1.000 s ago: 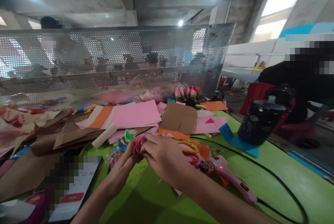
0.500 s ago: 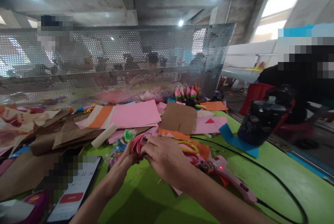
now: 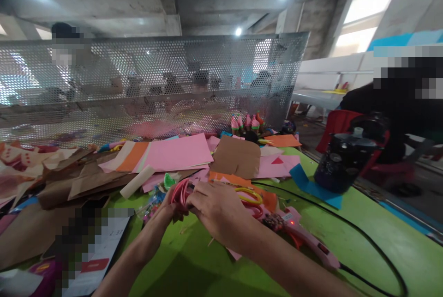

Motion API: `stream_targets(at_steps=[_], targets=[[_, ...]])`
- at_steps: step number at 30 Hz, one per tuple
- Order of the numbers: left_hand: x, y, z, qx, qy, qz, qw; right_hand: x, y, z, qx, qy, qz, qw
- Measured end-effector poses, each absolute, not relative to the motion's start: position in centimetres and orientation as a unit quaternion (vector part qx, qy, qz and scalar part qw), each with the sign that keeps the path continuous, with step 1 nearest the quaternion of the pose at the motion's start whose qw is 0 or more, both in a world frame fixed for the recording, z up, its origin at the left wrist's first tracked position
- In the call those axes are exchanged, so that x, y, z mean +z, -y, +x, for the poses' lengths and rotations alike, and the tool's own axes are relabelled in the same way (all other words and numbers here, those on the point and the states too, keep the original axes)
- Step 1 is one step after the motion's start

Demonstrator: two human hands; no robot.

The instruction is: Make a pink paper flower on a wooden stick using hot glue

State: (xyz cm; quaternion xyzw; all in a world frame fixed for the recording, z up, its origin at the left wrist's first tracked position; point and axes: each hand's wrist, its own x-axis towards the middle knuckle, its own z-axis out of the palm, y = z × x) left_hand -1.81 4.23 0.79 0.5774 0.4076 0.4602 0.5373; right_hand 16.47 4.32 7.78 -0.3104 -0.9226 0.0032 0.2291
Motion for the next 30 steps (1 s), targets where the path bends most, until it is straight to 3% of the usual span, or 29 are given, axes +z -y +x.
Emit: stream_targets(at_steps=[9, 22, 30], targets=[[1.0, -3.8, -1.8, 0.464, -0.405, 0.579, 0.534, 7.6, -4.3, 16.6, 0.012, 0.921, -0.310, 0.234], [1.0, -4.7, -1.4, 0.472, -0.412, 0.579, 0.521, 7.9, -4.0, 17.4, 0.085, 0.881, -0.317, 0.341], [1.3, -4.2, -0.9, 0.485, -0.405, 0.570, 0.525, 7.2, -3.8, 16.7, 0.047, 0.884, -0.320, 0.337]])
